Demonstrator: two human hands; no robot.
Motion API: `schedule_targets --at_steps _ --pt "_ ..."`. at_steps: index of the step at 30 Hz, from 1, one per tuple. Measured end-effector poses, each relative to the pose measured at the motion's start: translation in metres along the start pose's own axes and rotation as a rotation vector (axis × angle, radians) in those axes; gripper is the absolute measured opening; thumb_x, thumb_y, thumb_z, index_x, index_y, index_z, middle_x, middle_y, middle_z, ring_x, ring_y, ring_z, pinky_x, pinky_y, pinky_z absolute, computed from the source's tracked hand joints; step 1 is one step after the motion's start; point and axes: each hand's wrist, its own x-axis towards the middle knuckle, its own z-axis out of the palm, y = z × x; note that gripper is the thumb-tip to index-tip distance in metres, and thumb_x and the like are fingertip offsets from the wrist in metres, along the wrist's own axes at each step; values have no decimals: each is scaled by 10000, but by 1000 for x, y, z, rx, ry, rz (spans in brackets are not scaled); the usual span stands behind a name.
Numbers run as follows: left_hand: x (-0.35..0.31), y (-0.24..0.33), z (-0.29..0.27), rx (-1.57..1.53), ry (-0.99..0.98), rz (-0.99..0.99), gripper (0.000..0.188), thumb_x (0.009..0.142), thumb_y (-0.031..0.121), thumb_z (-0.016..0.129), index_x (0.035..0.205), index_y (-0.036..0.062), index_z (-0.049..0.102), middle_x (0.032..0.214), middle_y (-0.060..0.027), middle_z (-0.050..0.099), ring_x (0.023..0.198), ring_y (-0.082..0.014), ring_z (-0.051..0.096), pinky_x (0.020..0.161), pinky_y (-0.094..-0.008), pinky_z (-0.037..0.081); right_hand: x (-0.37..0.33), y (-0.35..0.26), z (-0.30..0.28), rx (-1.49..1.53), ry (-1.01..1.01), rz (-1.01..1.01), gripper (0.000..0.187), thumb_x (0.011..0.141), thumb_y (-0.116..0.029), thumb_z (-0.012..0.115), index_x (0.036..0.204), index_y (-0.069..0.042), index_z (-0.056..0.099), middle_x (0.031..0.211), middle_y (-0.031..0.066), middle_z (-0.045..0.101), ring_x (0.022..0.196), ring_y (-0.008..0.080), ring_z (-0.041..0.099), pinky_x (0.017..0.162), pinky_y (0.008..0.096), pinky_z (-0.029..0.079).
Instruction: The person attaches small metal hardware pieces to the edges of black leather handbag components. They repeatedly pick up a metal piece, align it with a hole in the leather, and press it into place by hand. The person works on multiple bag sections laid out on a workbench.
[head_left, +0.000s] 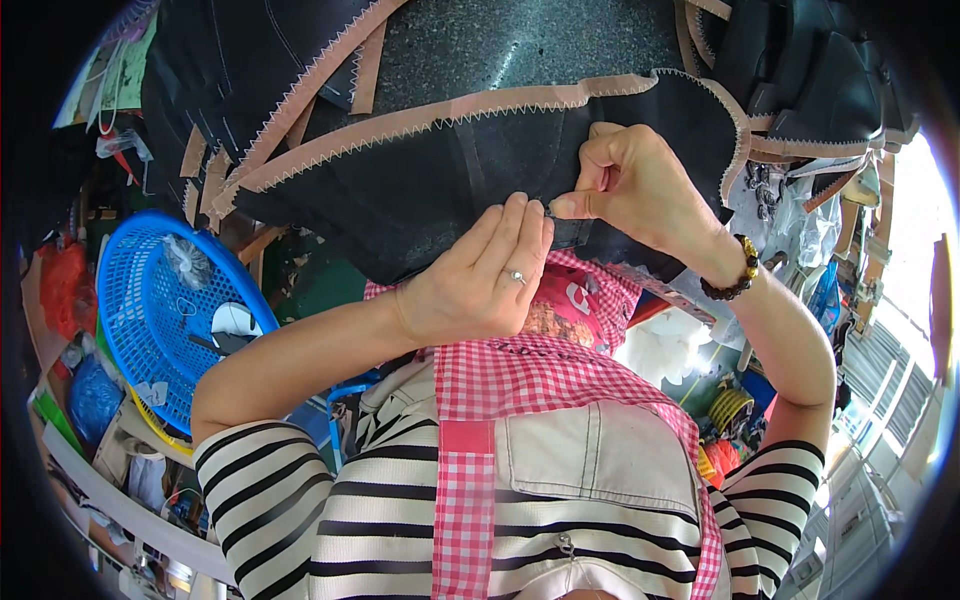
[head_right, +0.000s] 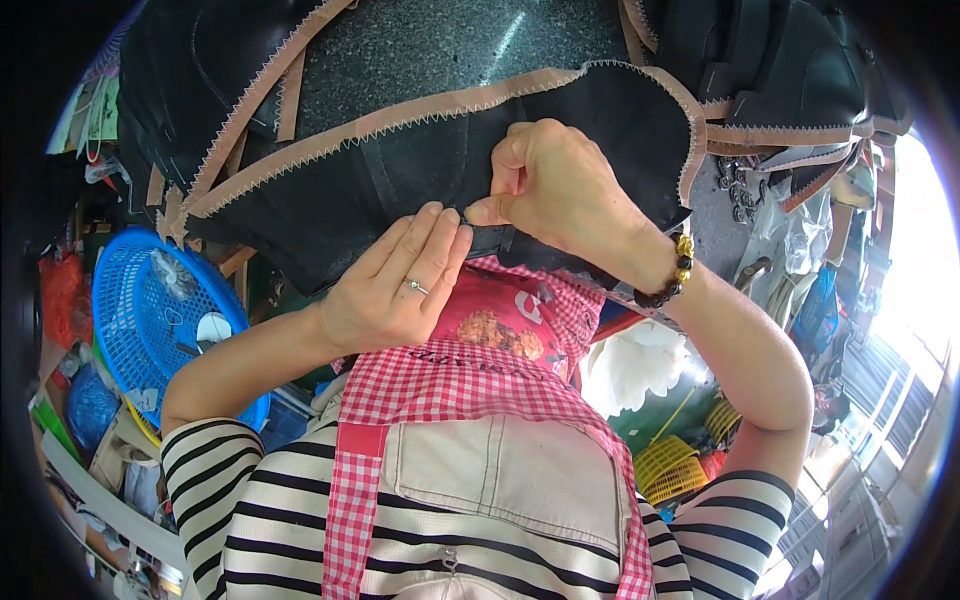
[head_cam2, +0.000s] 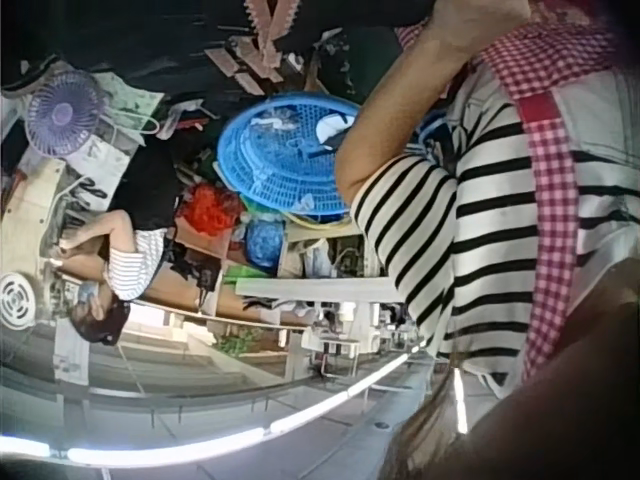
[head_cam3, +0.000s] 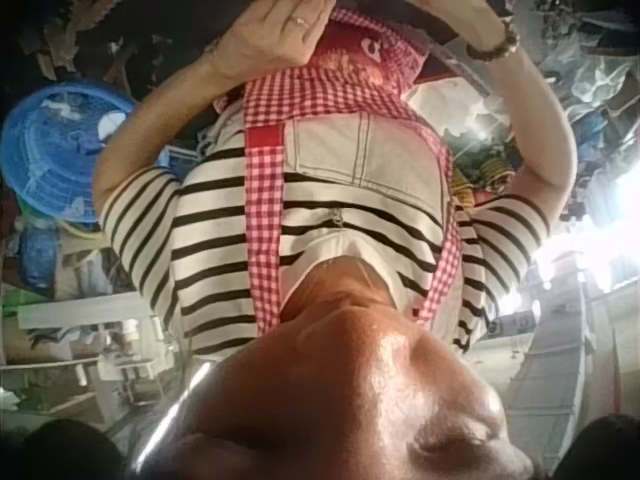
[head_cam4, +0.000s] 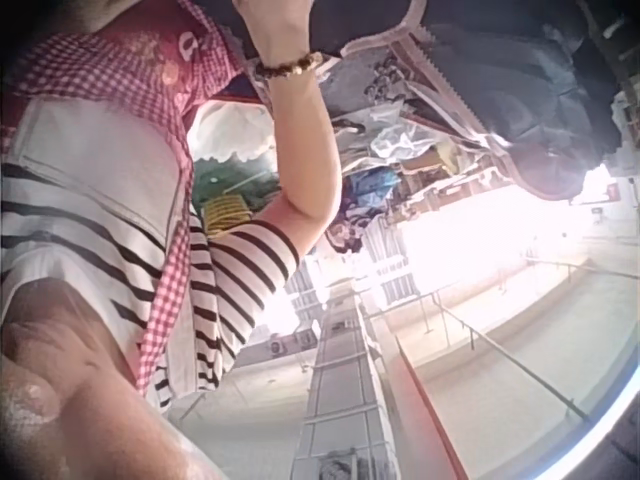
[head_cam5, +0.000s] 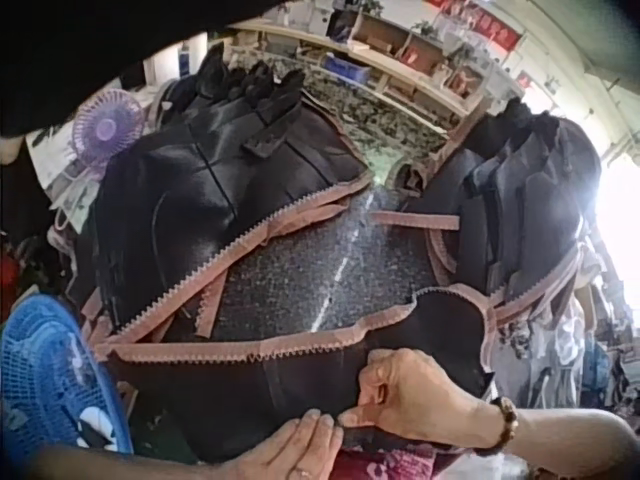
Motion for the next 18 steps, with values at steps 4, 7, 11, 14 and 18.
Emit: schedule_targets --at_steps 4,7,11,14,18 --pt "0 -1 -2 -14 -13 -7 287 793 74 617 1027 -70 699 1098 -211 658 1018 -318 674 849 -362 569 -8 -11 11 -295 151 -125 264 688 -101 800 650 -22 551 755 111 564 702 319 603 611 402 458" --pt "2 -3 -3 -43 9 -26 273 798 75 614 1012 -69 703 1090 -208 658 1016 -315 675 853 -361 568 -13 -11 17 -361 198 -164 241 707 -91 756 662 -24 529 775 115 527 728 353 589 617 424 450" --pt "1 0 -3 -46 23 -47 273 793 71 620 1013 -70 699 1071 -199 659 1000 -312 678 850 -358 571 3 -4 -7 -43 -78 -59 294 733 -189 788 653 -11 569 750 105 583 669 260 605 603 366 464" --pt "0 0 0 -6 28 -44 279 788 68 626 1020 -72 693 1056 -193 659 989 -311 680 845 -356 572 2 -13 -4 -103 -53 28 341 733 -255 815 666 -5 592 744 100 596 656 226 599 603 350 467" --pt "0 2 0 -12 22 -41 293 774 71 627 1019 -75 688 1032 -199 661 985 -318 679 842 -359 572 -4 -4 3 -155 27 -104 363 782 -261 816 713 -15 557 730 36 486 642 113 460 561 282 385"
